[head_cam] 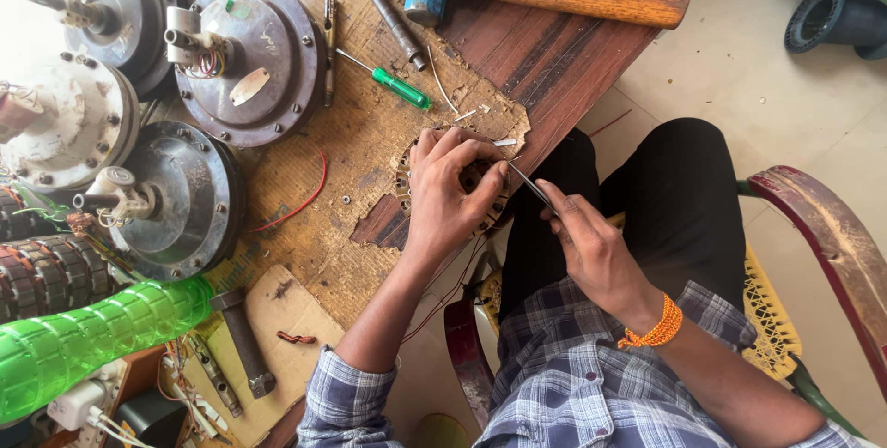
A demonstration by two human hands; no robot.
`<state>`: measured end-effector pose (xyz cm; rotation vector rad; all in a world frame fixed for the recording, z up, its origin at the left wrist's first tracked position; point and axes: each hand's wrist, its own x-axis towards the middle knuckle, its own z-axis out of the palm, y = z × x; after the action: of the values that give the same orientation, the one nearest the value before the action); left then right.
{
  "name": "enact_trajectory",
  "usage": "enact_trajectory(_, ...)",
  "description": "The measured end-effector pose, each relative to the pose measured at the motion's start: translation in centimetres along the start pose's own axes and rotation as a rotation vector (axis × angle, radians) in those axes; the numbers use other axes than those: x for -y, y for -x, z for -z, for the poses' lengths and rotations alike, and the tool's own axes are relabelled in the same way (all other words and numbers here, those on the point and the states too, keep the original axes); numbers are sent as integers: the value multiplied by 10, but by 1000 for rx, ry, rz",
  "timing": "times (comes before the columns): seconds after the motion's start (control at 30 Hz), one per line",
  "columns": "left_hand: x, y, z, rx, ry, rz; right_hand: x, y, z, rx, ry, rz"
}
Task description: The person works on a circular stator assembly, using scissors to trim copper wire ends and inserting small white insulating pieces into the slots. They rotate the stator to access different slots and continue the process throughout the clip.
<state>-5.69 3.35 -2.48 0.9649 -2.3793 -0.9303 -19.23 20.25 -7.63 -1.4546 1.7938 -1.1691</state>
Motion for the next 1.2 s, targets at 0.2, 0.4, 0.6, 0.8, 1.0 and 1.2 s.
enact_trajectory(0.2, -2, 0, 0, 8, 14, 34, 1, 4, -9, -40, 35, 11)
enact_trajectory(0.4, -1, 1, 1, -6, 43, 43, -3, 6, -19, -76, 29, 17)
enact_trajectory(0.6, 4, 2, 1, -23, 114, 59, -10, 4, -24, -111, 20, 59)
enact_trajectory(0.8, 20, 5, 1, 33, 209, 76, -25, 9, -15, -19, -636, -465)
enact_trajectory(1.0, 26, 11, 36, -75, 390, 169, -76, 21, 13, -209, -943, -746)
enact_trajectory(1.2, -12, 59, 63, -45, 124, 214, -106, 52, 38, 514, 124, -621)
